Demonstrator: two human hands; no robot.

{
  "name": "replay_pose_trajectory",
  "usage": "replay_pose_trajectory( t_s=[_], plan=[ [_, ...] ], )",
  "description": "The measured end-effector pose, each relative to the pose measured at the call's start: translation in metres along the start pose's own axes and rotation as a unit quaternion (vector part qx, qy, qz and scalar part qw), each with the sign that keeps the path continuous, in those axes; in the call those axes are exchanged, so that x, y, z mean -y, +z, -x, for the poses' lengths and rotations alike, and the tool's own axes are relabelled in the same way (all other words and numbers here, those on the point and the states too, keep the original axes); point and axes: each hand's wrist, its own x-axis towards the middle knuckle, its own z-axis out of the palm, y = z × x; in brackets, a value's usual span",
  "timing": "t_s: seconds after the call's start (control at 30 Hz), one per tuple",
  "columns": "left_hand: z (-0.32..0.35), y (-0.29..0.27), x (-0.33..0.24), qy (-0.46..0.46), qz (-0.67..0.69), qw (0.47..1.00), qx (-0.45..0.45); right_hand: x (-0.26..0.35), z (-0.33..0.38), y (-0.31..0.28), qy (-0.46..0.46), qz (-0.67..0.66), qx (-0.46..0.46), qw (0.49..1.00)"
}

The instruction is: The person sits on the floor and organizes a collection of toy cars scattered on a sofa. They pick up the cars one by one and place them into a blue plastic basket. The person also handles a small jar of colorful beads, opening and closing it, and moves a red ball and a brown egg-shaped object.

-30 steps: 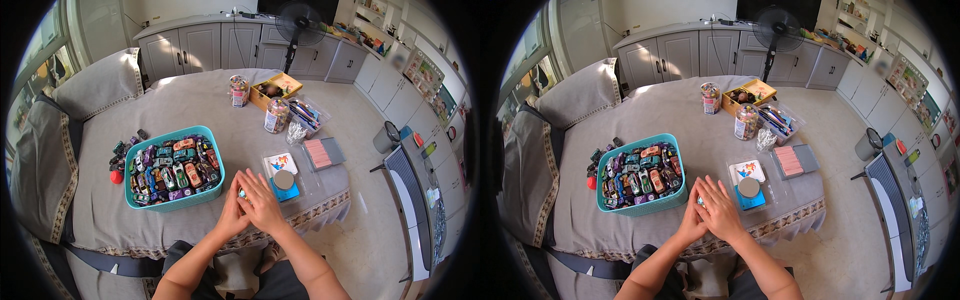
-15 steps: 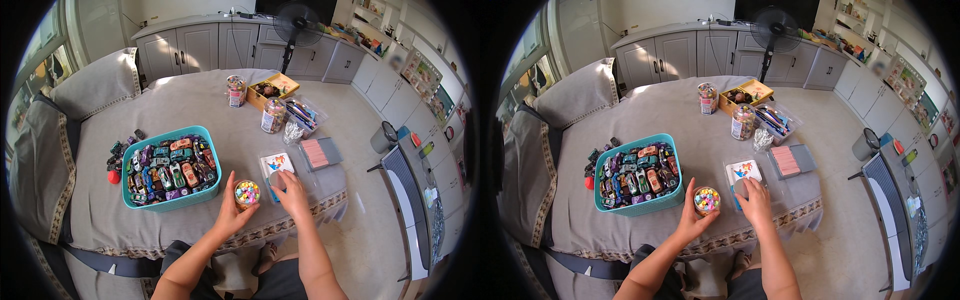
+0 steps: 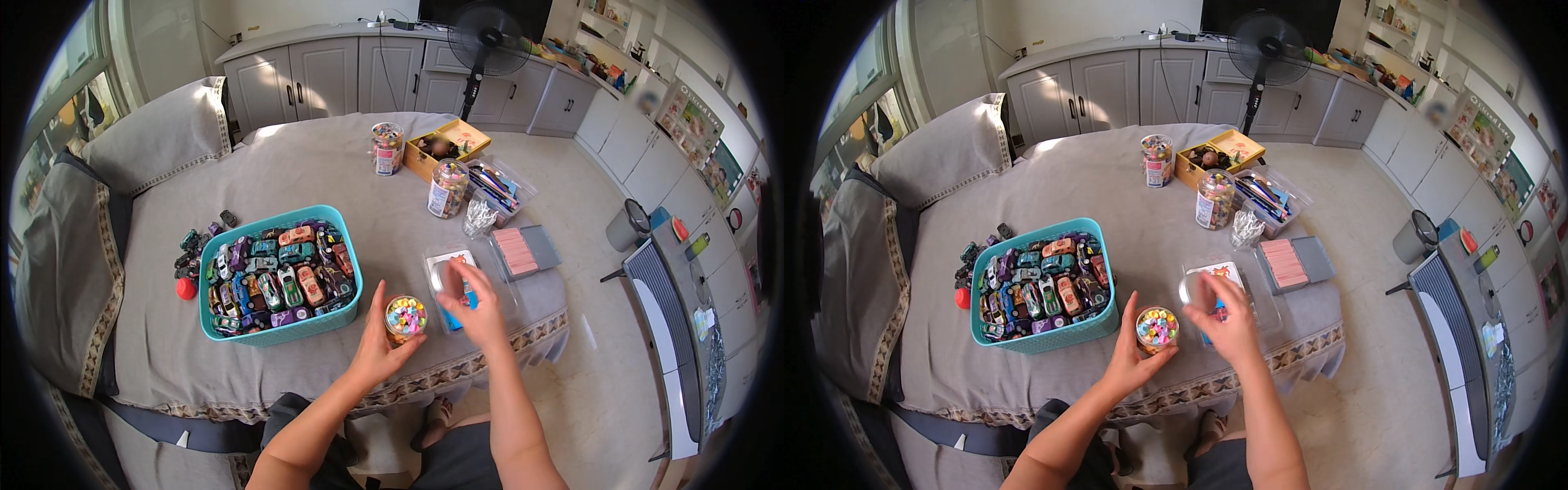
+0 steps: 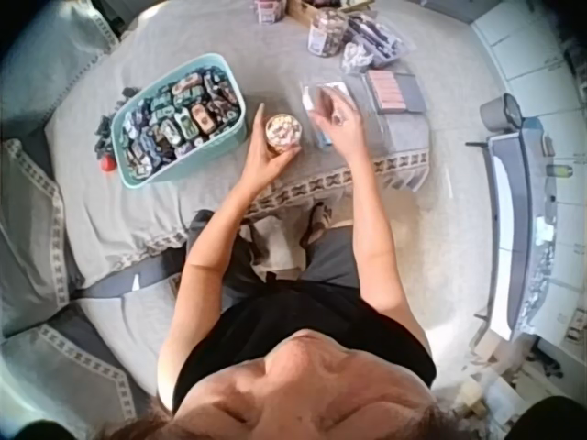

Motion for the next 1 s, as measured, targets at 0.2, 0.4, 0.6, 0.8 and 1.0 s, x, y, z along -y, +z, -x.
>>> replay_pose_trajectory(
  t_s=[0.2, 0.4, 0.6, 0.8, 1.0],
  plan=[
    [0.000, -0.002, 0.000, -0.005, -0.003, 1.000, 0.009, 0.022, 0.008, 0.013, -0.062, -0.021, 0.170, 0.983],
    [0.000, -0.002, 0.004, -0.019, 0.003, 1.000, 0.020, 0.020, 0.010, 0.014, -0.061, -0.017, 0.206, 0.977],
    [0.000, 0.000, 0.004, -0.021, -0.031, 0.999, 0.009, 0.018, 0.009, 0.013, -0.043, -0.045, 0.226, 0.972],
    [0.006, 0.007, 0.012, -0.047, -0.028, 0.998, -0.023, 0.015, 0.007, 0.010, -0.034, -0.062, 0.228, 0.971],
    [-0.002, 0.001, -0.012, -0.012, -0.012, 1.000, -0.023, 0.012, 0.003, -0.002, -0.031, -0.128, 0.224, 0.966]
  ],
)
